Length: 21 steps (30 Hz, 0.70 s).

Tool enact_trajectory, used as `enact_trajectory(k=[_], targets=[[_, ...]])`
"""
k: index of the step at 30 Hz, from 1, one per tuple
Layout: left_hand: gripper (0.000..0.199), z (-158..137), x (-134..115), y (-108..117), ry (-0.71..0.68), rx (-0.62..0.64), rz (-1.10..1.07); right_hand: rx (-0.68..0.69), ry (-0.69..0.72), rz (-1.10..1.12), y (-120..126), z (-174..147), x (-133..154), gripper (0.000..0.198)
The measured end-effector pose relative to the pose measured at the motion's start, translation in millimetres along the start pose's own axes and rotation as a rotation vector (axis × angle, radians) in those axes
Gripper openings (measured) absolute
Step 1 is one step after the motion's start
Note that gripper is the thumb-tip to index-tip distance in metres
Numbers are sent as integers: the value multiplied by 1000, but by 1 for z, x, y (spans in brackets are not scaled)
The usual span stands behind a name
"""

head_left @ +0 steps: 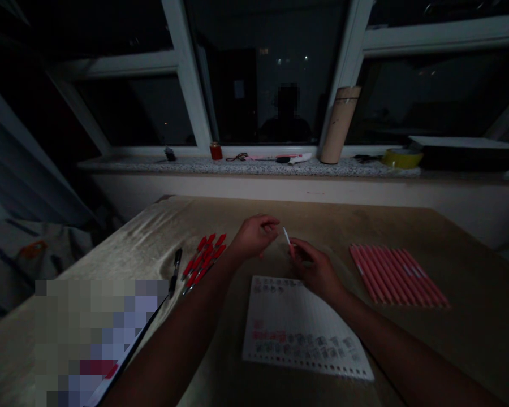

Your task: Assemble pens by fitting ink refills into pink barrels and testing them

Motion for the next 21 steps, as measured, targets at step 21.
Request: enact_trajectory(k=[21], targets=[[17,7,4,36,203,-243,-498,-42,-10,-36,1,0,-3,31]])
Point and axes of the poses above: each hand's wrist, its own z-axis towards the middle knuckle, its own y-axis out of the back of the hand, x = y × z, the point moved 3 cm from there along z, towards the middle knuckle, and after that the axes turned 2 degrees about x, right-handed, at the moved point
